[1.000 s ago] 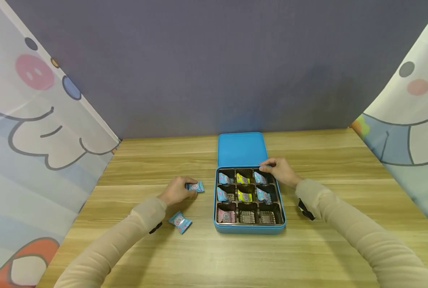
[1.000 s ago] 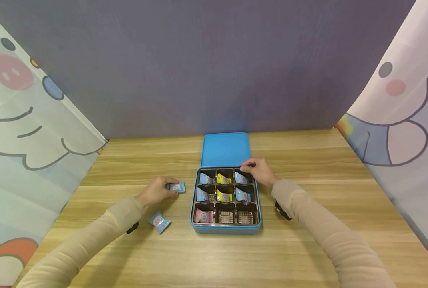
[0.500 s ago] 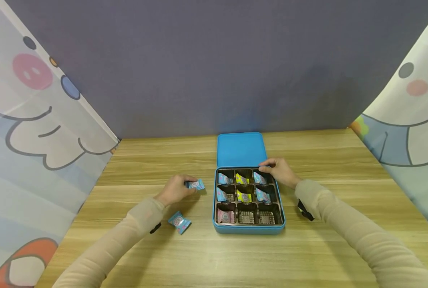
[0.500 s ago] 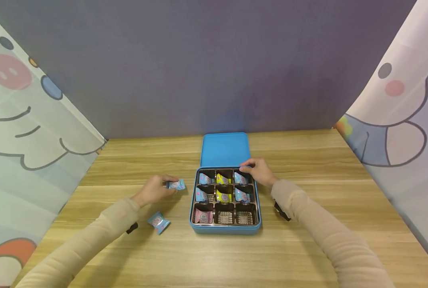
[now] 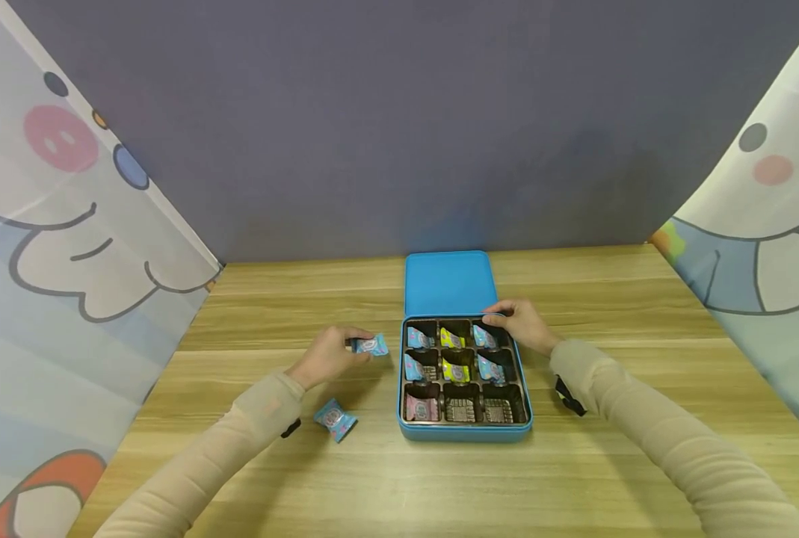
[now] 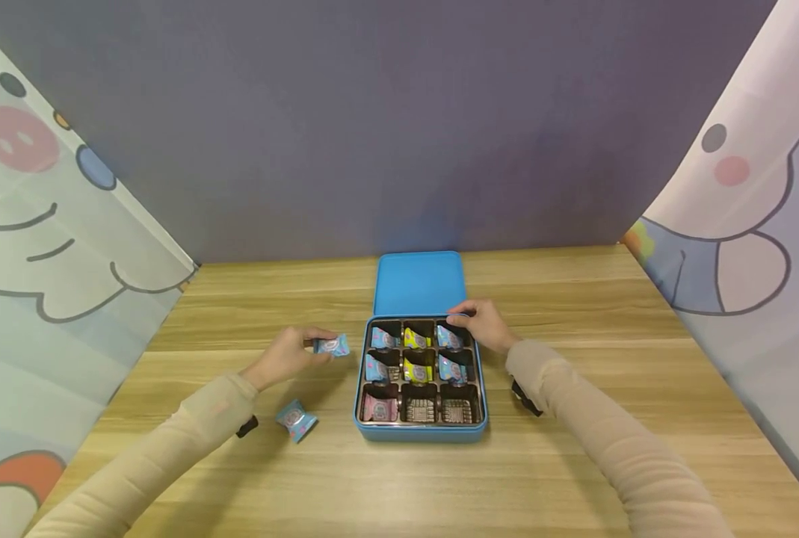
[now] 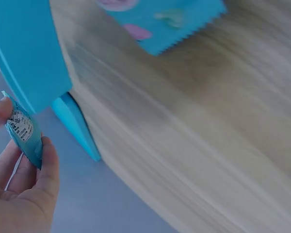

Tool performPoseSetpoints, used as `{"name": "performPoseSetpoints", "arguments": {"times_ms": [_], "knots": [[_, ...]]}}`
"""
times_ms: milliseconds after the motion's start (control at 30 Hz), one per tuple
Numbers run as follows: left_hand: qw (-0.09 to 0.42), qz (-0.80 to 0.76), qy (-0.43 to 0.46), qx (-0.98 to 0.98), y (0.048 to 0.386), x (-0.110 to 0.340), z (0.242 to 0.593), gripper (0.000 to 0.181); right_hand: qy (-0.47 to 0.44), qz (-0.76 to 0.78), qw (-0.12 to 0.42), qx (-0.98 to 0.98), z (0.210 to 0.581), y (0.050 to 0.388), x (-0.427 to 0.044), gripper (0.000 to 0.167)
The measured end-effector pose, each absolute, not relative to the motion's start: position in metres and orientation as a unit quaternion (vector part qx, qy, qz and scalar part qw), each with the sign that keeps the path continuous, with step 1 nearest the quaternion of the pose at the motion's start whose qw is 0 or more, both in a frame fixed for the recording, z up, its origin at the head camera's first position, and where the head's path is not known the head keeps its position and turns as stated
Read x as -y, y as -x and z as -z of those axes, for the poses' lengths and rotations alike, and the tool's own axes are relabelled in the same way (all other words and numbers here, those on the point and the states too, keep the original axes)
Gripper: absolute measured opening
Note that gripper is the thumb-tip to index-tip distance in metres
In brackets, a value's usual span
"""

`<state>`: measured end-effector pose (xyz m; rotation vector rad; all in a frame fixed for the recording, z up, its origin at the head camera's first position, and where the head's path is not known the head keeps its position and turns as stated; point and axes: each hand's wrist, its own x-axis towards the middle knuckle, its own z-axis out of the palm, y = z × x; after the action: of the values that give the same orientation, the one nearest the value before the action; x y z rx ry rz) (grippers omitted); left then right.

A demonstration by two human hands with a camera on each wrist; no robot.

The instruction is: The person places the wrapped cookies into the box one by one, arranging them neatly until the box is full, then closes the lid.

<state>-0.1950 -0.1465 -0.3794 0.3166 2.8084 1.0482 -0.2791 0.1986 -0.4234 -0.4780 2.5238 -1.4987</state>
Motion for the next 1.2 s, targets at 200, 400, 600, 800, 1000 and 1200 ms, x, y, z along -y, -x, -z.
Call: {"name": "performPoseSetpoints", "arguments": {"times_ms": [200, 400, 600, 800, 1000, 1200], "knots": [[0.061, -0.353, -0.131, -0.924, 0.189, 0.132, 0.37, 0.034, 0.16, 0.497, 0.085, -0.849, 0.424, 0.281, -0.199, 0.028], [0.055, -0.355, -0.161, -0.919, 0.184, 0.119, 0.368, 0.034, 0.155, 0.5, 0.09, -0.847, 0.425, 0.281, -0.201, 0.027], [0.062, -0.353, -0.171, -0.918, 0.179, 0.108, 0.37, 0.035, 0.152, 0.5, 0.089, -0.848, 0.425, 0.281, -0.201, 0.026], [0.077, -0.344, -0.191, -0.916, 0.175, 0.097, 0.369, 0.036, 0.154, 0.5, 0.089, -0.847, 0.425, 0.279, -0.2, 0.029], [0.087, -0.331, -0.213, -0.915, 0.173, 0.082, 0.368, 0.037, 0.152, 0.5, 0.087, -0.848, 0.426, 0.281, -0.203, 0.029], [0.084, -0.316, -0.232, -0.916, 0.172, 0.071, 0.369, 0.036, 0.152, 0.502, 0.087, -0.847, 0.428, 0.282, -0.202, 0.03]]}}
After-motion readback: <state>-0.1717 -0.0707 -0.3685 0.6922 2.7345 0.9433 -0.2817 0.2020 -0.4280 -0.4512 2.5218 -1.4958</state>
